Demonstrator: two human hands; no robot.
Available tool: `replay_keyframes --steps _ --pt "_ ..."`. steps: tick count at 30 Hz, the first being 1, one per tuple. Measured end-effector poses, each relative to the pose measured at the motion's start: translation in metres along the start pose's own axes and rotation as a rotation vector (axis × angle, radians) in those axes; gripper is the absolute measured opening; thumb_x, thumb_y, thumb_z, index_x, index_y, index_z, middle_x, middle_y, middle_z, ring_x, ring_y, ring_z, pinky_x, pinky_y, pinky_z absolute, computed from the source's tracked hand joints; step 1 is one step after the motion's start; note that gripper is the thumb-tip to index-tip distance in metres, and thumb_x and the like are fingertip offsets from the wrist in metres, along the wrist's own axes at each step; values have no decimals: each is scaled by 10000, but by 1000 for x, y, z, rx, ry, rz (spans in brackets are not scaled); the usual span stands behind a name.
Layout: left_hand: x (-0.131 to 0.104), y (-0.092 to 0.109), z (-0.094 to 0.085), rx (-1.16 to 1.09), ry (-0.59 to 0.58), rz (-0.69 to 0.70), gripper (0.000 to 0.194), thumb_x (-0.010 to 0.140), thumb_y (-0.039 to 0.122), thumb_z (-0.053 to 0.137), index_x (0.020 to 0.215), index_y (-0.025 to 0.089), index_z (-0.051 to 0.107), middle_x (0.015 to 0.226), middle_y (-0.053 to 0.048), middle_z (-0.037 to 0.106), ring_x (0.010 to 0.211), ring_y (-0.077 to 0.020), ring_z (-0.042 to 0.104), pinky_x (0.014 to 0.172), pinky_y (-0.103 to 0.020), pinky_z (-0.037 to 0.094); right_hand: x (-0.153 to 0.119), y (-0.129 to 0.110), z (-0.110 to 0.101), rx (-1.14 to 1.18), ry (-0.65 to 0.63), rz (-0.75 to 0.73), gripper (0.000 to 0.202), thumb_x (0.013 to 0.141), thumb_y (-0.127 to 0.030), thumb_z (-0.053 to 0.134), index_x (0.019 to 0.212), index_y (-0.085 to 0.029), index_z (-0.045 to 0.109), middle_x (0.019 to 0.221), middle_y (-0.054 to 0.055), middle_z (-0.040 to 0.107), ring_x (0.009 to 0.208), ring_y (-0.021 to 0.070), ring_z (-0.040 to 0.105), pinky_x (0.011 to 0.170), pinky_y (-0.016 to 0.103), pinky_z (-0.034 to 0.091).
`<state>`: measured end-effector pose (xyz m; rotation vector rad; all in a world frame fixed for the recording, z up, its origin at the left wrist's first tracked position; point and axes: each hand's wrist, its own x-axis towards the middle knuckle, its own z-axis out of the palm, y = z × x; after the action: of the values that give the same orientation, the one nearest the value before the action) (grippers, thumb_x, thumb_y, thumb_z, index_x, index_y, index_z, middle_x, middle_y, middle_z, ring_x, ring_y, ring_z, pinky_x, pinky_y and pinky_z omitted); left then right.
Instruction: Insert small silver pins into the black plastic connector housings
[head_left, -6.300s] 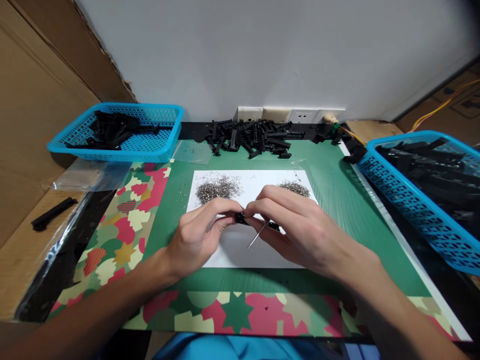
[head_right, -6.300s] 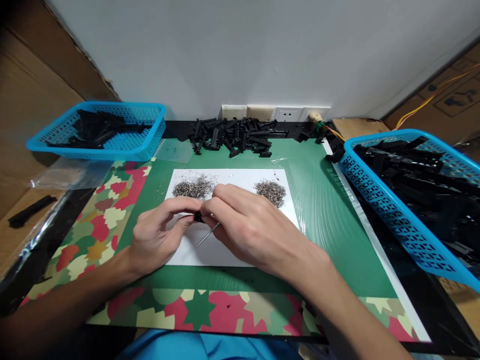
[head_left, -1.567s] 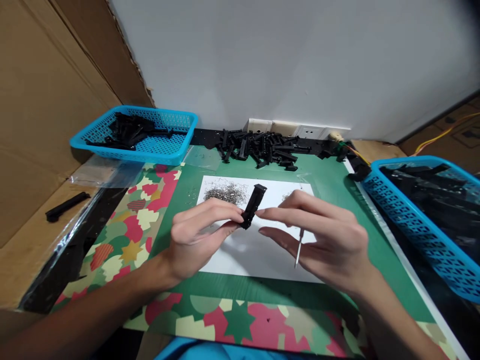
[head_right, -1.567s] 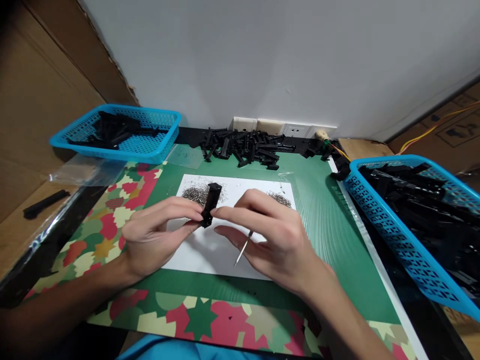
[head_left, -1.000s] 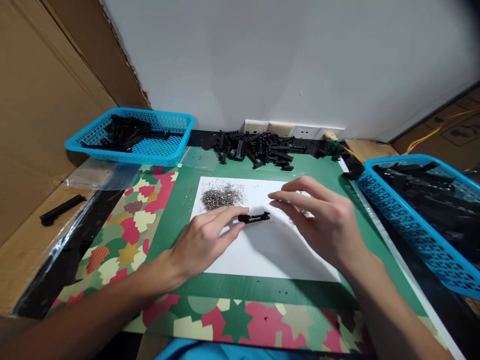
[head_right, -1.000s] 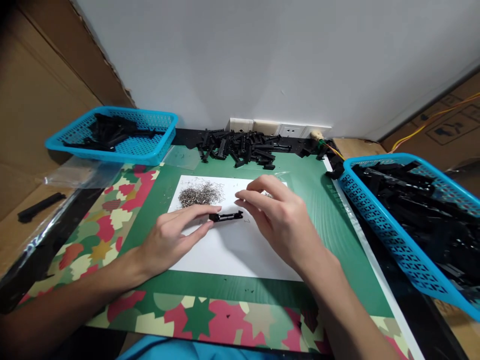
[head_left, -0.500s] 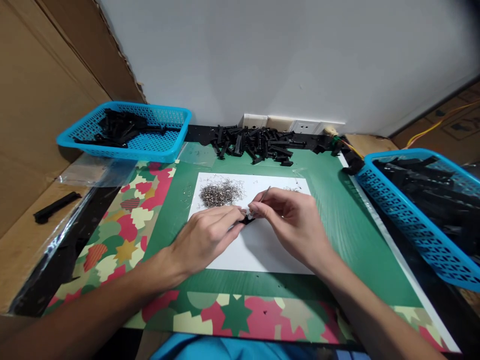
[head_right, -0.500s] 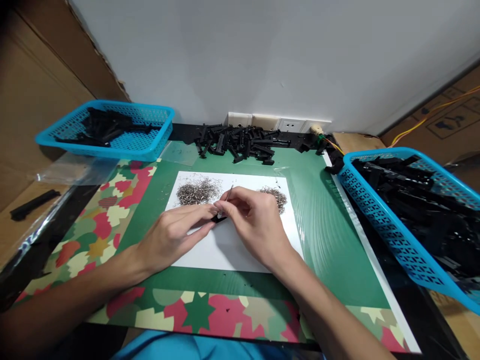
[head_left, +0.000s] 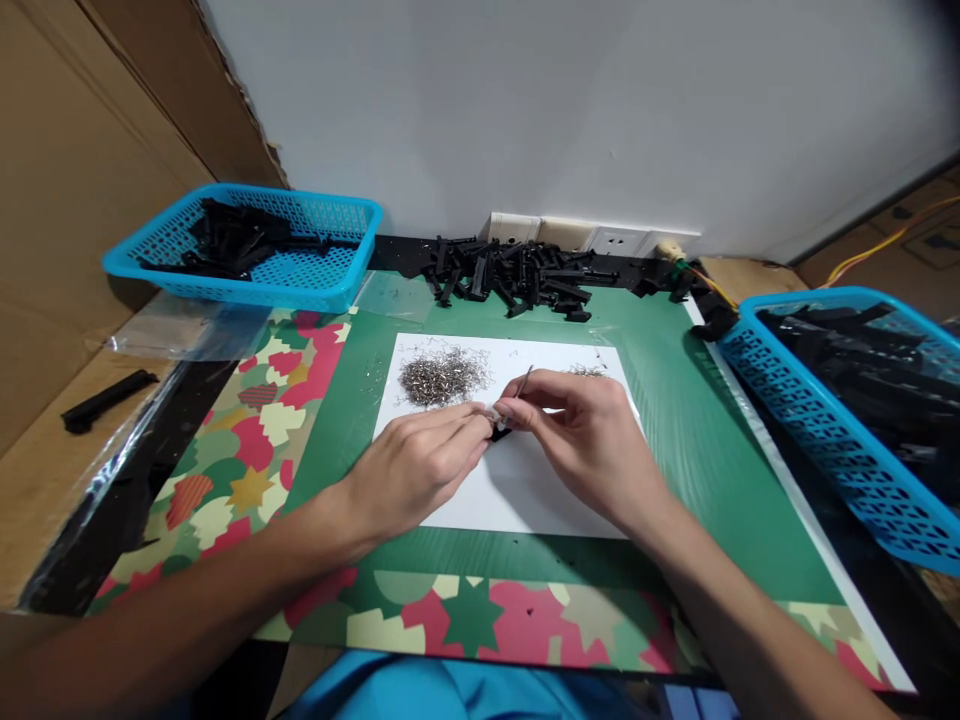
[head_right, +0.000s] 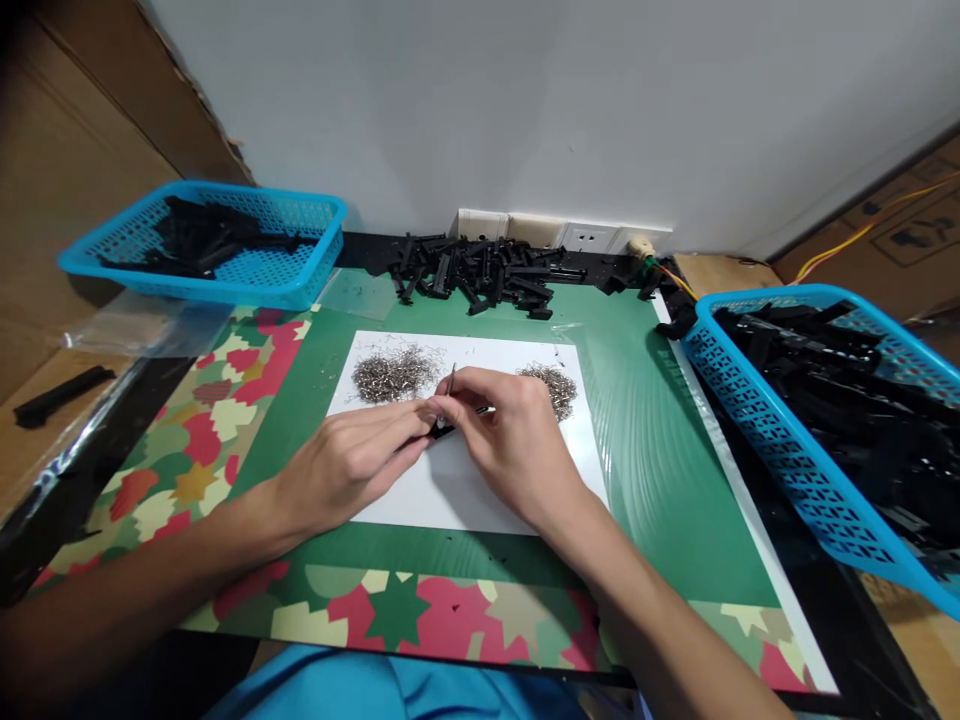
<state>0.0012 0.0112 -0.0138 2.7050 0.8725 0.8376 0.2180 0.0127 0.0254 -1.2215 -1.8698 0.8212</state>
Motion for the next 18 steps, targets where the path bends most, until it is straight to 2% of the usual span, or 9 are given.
replay_keyframes --steps 8,18 --pt "1 1 0 61 -18 15 194 1058 89 505 1160 89 669 1109 -159 784 1135 -274 767 974 -437 668 0 -1 0 4 -16 28 225 1007 -287 661 815 -180 710 737 10 703 652 128 611 609 246 453" --pt "-3 6 3 88 -18 -26 217 1053 85 500 1213 92 648 1213 -177 768 1158 -285 765 977 -438 669 -2 1 4 -169 1 -110 284 1029 -215 611 764 -180 707 646 -9 607 580 109 467 589 285 354"
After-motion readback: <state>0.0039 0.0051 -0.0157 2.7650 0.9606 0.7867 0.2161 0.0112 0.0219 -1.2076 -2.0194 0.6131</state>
